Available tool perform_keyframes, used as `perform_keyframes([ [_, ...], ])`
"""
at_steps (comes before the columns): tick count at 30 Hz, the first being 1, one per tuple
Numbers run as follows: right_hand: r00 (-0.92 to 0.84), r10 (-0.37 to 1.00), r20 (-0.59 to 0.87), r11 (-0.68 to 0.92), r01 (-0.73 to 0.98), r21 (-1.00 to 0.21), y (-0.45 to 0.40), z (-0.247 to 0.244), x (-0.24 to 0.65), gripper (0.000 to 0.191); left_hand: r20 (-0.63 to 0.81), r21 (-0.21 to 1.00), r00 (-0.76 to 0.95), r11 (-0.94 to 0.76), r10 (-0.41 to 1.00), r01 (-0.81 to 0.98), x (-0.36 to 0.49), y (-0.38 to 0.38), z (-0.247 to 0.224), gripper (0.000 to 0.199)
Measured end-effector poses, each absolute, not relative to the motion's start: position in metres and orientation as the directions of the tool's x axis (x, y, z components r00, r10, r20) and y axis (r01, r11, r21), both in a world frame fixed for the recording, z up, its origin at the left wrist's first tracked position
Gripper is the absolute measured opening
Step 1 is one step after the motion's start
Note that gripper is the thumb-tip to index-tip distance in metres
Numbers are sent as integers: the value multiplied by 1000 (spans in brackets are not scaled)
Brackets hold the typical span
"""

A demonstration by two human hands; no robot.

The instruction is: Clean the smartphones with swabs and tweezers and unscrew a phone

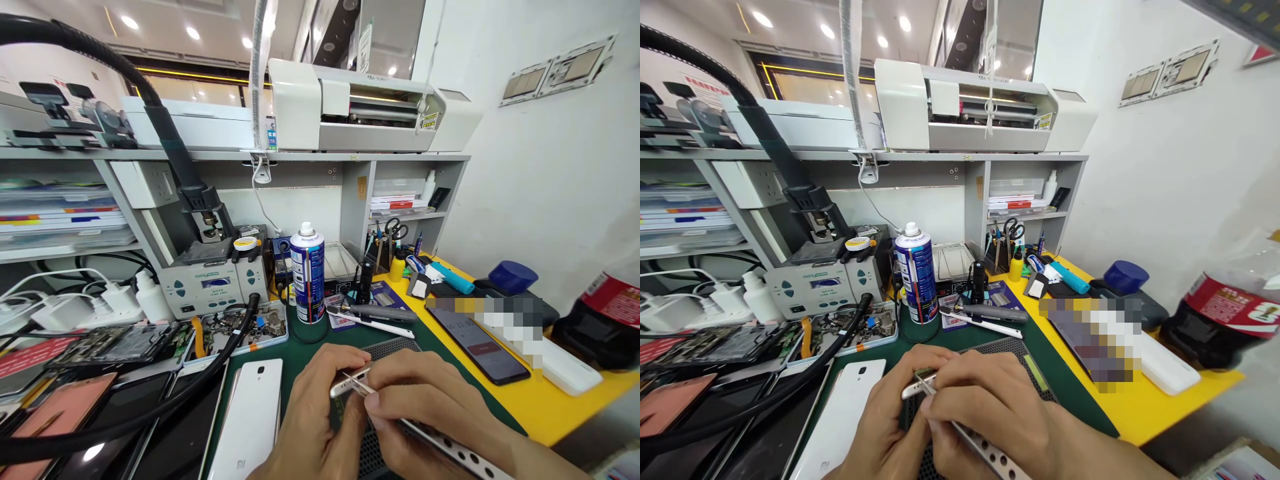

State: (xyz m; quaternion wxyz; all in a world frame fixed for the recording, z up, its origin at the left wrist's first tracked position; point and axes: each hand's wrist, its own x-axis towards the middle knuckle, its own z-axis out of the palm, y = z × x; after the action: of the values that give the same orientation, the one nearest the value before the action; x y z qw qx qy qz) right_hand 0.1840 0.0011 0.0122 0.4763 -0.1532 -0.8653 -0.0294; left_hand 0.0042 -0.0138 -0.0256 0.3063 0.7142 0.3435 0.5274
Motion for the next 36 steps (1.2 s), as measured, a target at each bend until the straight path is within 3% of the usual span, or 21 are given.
perform_keyframes([
  [22,-462,265,846,946,294,-136,-2,10,180,25,558,771,245,-605,793,200,2,-13,-28,20],
  [36,-497,237,835,953,285,-101,0,12,182,27,569,771,242,-612,786,175,3,-11,-27,19],
])
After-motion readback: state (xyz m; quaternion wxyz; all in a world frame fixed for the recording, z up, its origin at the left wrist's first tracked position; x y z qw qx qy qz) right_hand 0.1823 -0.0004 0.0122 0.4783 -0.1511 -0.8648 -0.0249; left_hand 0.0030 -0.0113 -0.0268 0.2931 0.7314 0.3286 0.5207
